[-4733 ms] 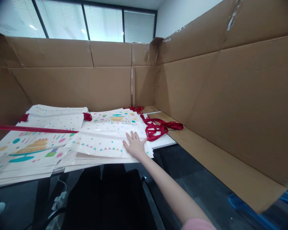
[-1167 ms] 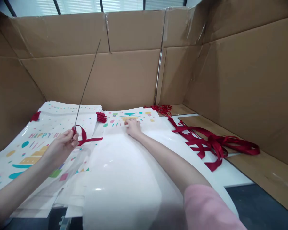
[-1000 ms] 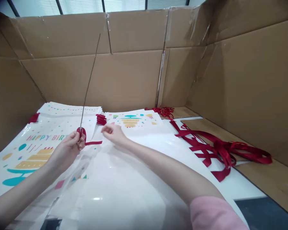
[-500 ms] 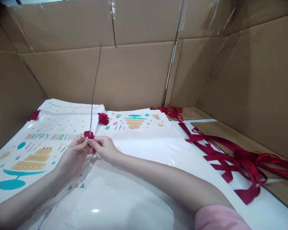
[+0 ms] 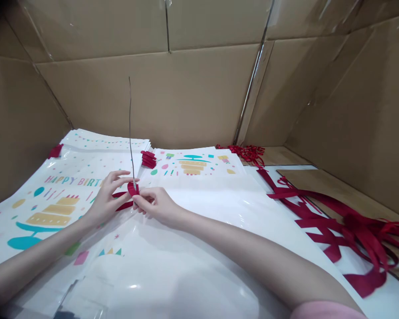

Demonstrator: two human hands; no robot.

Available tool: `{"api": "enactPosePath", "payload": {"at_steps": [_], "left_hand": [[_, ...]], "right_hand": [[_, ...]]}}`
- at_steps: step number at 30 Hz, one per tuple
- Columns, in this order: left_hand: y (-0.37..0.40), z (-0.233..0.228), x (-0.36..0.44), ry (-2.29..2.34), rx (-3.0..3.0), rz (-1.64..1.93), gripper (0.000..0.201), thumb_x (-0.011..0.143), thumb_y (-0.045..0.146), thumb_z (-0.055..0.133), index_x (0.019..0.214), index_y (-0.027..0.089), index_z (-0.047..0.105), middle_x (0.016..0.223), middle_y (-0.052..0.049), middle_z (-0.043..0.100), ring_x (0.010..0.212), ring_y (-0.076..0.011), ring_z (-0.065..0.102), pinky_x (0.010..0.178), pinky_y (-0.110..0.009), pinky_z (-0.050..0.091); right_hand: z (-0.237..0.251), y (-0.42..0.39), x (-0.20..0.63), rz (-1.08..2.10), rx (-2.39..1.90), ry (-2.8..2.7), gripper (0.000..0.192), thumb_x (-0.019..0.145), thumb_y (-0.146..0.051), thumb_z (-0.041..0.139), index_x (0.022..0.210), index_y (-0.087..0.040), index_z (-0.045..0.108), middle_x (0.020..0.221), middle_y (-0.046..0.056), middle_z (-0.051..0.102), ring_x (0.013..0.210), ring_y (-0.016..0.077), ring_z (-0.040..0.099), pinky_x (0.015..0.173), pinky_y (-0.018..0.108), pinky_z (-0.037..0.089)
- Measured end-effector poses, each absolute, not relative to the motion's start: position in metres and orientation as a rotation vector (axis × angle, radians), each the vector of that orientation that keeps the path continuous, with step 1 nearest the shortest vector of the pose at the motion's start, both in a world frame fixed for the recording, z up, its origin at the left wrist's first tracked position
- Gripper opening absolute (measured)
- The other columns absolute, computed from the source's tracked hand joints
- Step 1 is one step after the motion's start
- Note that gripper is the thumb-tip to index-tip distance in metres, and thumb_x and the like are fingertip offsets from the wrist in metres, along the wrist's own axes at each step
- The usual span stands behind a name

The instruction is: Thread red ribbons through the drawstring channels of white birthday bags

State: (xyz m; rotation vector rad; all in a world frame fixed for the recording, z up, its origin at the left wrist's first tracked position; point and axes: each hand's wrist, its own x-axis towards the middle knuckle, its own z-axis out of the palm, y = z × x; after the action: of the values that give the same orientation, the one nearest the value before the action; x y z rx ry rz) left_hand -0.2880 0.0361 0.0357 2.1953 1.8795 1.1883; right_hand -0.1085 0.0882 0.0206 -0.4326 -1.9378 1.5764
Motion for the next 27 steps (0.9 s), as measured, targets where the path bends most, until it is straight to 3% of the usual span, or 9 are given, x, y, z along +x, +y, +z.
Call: {"api": "enactPosePath", "payload": {"at_steps": [4,9,15,23,27], "left_hand": [[0.054,0.041,-0.315,2.090,2.617,1.111,0.017,0.083,0.022,0.053,0.074,0.023,0.067,0.110,-0.004,0.062,0.094,-0.0243,0.050,0.088,-0.044,0.030],[0.063,0.045,-0.369,2.324,2.734,1.114,0.011,0.070,0.023,0.064,0.059,0.023,0.060,0.100,-0.006,0.066,0.093,-0.0290,0.050,0.091,-0.046,0.022],[0.056,0.043,-0.407,2.588,2.713,0.866,0.012,0.068,0.022,0.061,0.058,0.021,0.055,0.093,-0.008,0.064,0.092,-0.0304,0.050,0.091,-0.049,0.019],[0.039,0.048,-0.409,2.407,2.513,0.860,0.015,0.076,0.024,0.053,0.064,0.017,0.058,0.081,-0.003,0.061,0.080,-0.0231,0.053,0.092,-0.047,0.019],[0.037,0.053,-0.409,2.272,2.218,0.990,0.017,0.074,0.031,0.054,0.069,0.021,0.066,0.087,-0.005,0.065,0.081,-0.0241,0.057,0.084,-0.037,0.033]], "right_hand": [[0.016,0.088,-0.110,1.534,-0.410,-1.970,0.036,0.089,-0.040,0.048,0.069,-0.012,0.059,0.060,0.000,0.052,0.057,0.0081,0.049,0.052,0.018,0.040],[0.004,0.091,-0.110,1.571,-0.441,-1.973,0.036,0.088,-0.041,0.049,0.069,-0.012,0.059,0.059,0.000,0.052,0.055,0.0081,0.050,0.056,0.020,0.041],[-0.001,0.091,-0.110,1.612,-0.429,-2.024,0.039,0.087,-0.048,0.049,0.071,-0.014,0.059,0.065,0.001,0.054,0.060,0.0100,0.053,0.060,0.022,0.044],[-0.003,0.093,-0.109,1.621,-0.451,-2.042,0.040,0.089,-0.047,0.048,0.071,-0.013,0.060,0.065,0.001,0.054,0.060,0.0097,0.053,0.059,0.021,0.043],[-0.005,0.094,-0.110,1.626,-0.465,-2.053,0.042,0.088,-0.050,0.047,0.072,-0.013,0.060,0.064,0.001,0.054,0.059,0.0096,0.052,0.058,0.021,0.043]]}}
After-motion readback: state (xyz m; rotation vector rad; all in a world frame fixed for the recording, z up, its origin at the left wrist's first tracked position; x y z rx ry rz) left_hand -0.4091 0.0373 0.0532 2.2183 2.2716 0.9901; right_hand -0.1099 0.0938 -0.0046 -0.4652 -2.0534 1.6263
